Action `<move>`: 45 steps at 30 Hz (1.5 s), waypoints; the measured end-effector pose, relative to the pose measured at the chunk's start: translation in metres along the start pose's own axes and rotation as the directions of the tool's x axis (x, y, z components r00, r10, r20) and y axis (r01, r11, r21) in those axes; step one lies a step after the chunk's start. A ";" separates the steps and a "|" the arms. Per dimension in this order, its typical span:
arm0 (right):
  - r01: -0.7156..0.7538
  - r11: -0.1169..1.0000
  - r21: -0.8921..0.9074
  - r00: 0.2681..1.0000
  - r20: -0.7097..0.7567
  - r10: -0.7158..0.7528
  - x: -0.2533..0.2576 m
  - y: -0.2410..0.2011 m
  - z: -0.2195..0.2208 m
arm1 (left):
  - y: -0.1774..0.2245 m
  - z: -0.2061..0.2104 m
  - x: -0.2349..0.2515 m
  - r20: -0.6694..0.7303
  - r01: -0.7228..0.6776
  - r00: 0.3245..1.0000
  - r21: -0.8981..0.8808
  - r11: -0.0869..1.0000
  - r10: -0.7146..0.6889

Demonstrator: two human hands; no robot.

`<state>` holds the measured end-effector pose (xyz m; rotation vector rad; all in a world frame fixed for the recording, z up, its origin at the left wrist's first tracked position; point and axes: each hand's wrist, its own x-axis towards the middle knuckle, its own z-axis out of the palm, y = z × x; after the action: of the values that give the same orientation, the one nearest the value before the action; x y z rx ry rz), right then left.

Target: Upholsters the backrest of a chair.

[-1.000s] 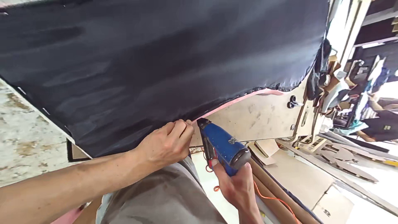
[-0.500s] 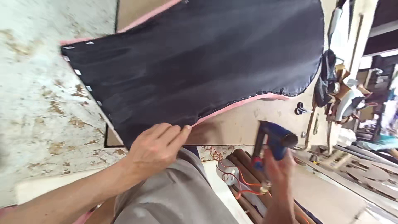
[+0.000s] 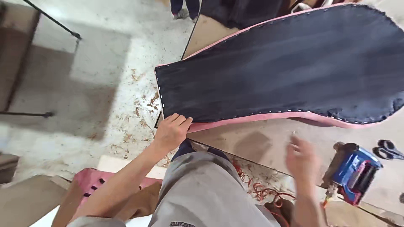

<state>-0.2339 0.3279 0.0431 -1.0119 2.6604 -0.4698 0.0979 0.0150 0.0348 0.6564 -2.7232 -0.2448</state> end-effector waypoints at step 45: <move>0.438 0.899 0.015 0.727 0.582 -0.364 -0.027 -0.293 0.131 | -0.046 -0.023 -0.021 0.155 0.241 0.968 -0.388 0.889 -0.195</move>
<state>0.0053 0.1127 0.0393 -1.5035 1.9408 -0.0436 0.1423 -0.0173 0.0393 0.8426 -2.5730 -0.8989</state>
